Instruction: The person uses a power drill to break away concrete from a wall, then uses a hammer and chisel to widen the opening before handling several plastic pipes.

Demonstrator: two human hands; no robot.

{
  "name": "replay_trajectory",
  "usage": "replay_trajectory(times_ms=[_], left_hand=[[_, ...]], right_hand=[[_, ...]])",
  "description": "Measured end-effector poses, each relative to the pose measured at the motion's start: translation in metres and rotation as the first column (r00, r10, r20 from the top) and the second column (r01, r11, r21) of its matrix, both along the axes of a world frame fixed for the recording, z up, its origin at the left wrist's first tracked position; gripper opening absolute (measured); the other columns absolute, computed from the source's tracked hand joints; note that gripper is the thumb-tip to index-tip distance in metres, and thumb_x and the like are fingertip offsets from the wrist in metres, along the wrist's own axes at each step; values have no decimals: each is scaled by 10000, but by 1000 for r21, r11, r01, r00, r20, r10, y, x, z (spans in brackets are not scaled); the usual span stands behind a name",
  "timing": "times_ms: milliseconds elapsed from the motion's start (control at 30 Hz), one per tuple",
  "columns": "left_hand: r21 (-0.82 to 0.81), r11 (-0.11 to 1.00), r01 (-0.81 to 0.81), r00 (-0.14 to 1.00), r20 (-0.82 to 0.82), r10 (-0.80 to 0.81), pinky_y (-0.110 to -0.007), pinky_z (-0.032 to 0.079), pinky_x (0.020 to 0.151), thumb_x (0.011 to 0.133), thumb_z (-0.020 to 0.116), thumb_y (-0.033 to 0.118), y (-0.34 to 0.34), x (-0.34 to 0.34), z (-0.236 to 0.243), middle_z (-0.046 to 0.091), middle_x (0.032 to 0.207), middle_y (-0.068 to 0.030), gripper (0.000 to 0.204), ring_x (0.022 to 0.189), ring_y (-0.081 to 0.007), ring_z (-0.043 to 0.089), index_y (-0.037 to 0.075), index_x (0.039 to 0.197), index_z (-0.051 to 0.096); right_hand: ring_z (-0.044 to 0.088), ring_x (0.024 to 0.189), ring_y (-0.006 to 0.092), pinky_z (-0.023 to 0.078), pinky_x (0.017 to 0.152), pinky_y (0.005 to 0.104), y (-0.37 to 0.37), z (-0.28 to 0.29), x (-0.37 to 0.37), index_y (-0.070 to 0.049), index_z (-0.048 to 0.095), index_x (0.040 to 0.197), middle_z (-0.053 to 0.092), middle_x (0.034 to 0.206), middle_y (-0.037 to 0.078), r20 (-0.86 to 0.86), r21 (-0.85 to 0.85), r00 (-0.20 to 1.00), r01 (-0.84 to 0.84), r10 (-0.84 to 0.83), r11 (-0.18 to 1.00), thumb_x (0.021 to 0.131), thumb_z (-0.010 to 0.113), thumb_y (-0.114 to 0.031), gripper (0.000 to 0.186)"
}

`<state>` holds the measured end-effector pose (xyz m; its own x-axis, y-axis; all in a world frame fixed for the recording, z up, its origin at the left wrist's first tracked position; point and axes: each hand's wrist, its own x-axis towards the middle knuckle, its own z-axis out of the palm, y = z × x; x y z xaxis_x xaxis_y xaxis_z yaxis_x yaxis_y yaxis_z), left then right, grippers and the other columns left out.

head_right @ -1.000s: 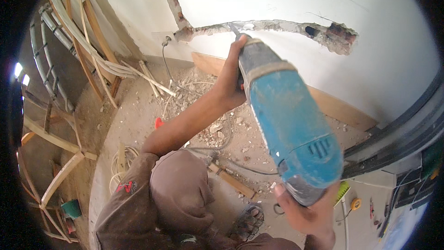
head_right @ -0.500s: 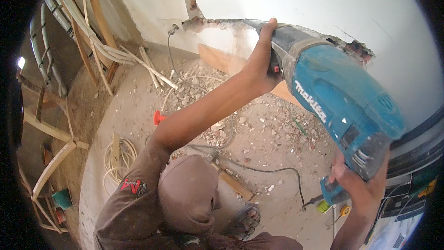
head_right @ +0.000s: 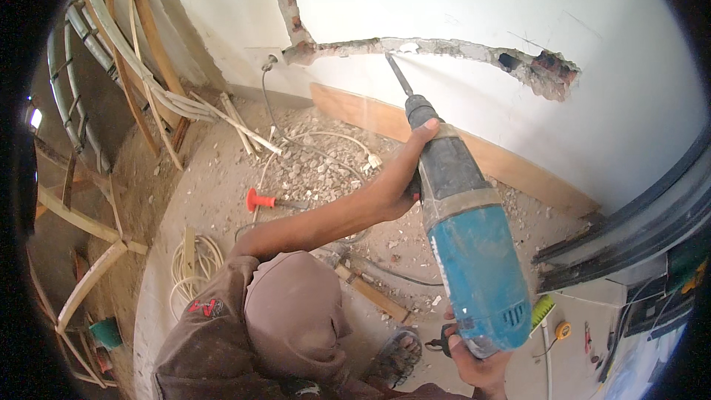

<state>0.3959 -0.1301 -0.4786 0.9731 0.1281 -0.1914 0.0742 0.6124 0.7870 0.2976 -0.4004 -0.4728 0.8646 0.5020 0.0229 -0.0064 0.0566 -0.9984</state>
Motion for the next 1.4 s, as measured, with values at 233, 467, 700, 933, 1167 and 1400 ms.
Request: replay_trajectory(times_ms=[233,467,700,933,1167,1400], left_hand=[[35,999,19,1000,-7,-19,-237,396,487,829,532,637,12,-2,3,584,897,-17,606,724,-107,578,83,1074,523],[32,994,108,992,61,-110,-227,423,514,819,535,645,69,17,-28,602,882,-8,585,741,-103,604,112,1059,536],[33,994,-108,992,-65,110,-219,319,397,840,538,603,35,4,-22,574,787,12,514,589,-67,532,110,984,541],[115,991,73,996,-56,-67,-242,410,548,827,513,653,12,-11,-27,576,993,-47,634,828,-116,574,109,1152,482],[108,993,38,999,-26,-35,-219,369,475,859,511,610,15,-4,-27,555,886,-29,573,713,-93,538,77,1070,505],[100,995,5,1000,13,-7,-218,323,388,869,506,590,26,7,-38,551,789,-13,547,558,-72,497,66,1023,518]], right_hand=[[597,794,201,497,659,297,-3,-18,-2,21,505,1128,606,897,115,114,-187,993,57,-36,981,740,691,-39,434],[602,806,186,482,697,279,53,-46,30,21,530,1105,617,887,110,167,-119,984,-42,62,992,754,609,77,364],[621,886,178,520,761,309,36,-57,14,14,518,1185,619,1083,133,199,-208,967,-120,162,971,736,602,63,459],[618,925,181,512,791,311,10,-31,-23,-11,532,1199,620,1104,131,-155,-224,988,-60,25,973,750,620,29,459],[617,895,205,485,798,334,3,-67,-23,-36,587,1095,641,1000,97,120,-378,985,-66,120,923,762,656,-2,342],[605,864,212,483,781,359,11,-86,-9,-54,625,949,633,932,62,131,-352,967,-162,220,922,789,647,-32,163]])
